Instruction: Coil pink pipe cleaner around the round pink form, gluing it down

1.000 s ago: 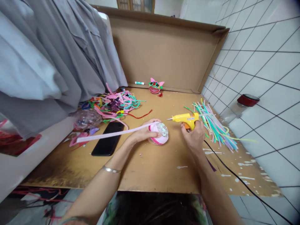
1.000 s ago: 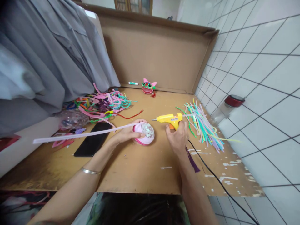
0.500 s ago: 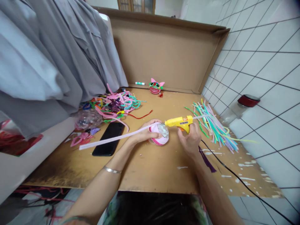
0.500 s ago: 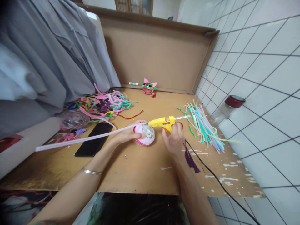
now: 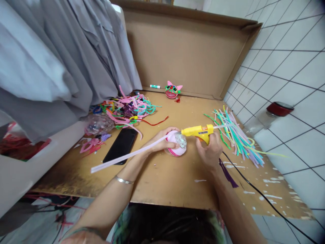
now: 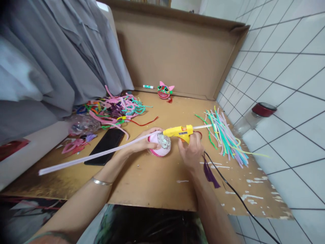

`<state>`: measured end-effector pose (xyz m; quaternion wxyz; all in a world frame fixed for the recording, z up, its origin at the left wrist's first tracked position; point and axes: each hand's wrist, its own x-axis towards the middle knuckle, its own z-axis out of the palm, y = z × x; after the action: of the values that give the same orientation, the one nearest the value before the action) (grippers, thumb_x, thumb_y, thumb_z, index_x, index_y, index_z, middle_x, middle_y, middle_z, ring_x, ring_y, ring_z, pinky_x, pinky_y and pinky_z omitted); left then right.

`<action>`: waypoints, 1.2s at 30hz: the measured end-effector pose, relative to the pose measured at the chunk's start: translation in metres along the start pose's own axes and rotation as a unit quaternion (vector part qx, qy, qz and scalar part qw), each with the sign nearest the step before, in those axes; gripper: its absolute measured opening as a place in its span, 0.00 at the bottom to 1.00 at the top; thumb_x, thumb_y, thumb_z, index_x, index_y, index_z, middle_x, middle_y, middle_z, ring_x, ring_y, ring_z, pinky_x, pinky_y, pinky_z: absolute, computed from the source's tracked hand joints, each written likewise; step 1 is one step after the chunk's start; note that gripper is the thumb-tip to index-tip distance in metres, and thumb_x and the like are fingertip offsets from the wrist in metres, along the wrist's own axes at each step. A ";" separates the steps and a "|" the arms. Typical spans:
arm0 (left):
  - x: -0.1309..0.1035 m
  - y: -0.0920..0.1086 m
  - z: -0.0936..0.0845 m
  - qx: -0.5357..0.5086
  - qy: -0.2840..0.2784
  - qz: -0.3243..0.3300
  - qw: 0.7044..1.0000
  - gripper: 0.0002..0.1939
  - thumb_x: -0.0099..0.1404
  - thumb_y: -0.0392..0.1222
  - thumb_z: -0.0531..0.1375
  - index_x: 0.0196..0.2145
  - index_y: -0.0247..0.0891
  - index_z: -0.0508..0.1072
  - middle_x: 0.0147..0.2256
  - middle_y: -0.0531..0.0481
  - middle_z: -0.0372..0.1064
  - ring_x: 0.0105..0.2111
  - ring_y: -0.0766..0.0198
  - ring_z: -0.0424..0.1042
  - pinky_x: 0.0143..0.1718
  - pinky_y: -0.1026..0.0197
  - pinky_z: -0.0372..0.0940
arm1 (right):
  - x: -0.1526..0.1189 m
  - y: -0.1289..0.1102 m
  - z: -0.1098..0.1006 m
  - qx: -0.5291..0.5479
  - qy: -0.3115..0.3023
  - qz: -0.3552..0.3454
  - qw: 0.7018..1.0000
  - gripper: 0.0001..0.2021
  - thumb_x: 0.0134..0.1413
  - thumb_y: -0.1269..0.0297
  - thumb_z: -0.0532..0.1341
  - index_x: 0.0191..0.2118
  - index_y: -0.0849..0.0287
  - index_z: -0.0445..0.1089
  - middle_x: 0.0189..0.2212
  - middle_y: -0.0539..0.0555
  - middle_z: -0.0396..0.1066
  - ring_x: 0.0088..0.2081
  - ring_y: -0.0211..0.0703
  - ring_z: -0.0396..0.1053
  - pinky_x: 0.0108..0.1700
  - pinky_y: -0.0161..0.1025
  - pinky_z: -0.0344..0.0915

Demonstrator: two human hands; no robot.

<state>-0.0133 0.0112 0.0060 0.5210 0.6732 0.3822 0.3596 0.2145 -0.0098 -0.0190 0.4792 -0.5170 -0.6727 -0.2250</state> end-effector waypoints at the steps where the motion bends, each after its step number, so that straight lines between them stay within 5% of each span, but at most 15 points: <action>1: 0.000 0.000 0.000 0.001 -0.001 0.000 1.000 0.34 0.44 0.43 0.70 0.50 0.36 0.68 0.40 0.50 0.70 0.36 0.63 0.68 0.41 0.61 0.64 | 0.000 0.000 0.000 -0.003 -0.002 0.000 1.000 0.10 0.57 0.57 0.59 0.39 0.57 0.63 0.33 0.56 0.67 0.36 0.49 0.68 0.34 0.41 0.65; 22: -0.001 0.004 0.000 0.002 -0.009 -0.002 1.000 0.33 0.45 0.43 0.70 0.50 0.36 0.68 0.38 0.51 0.69 0.35 0.64 0.67 0.39 0.63 0.64 | 0.001 -0.001 -0.001 -0.028 -0.001 -0.028 0.999 0.11 0.58 0.60 0.59 0.44 0.59 0.64 0.34 0.56 0.68 0.36 0.48 0.70 0.32 0.40 0.65; 36: -0.001 0.008 0.001 0.000 -0.006 -0.011 1.000 0.33 0.43 0.42 0.69 0.48 0.37 0.68 0.39 0.52 0.69 0.36 0.64 0.67 0.40 0.62 0.64 | 0.003 -0.003 -0.004 -0.008 -0.005 -0.022 1.000 0.05 0.57 0.63 0.58 0.38 0.56 0.63 0.31 0.54 0.66 0.34 0.47 0.69 0.32 0.39 0.64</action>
<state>-0.0119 0.0088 0.0131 0.5276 0.6710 0.3863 0.3495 0.2130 -0.0126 -0.0138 0.4666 -0.5074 -0.6841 -0.2382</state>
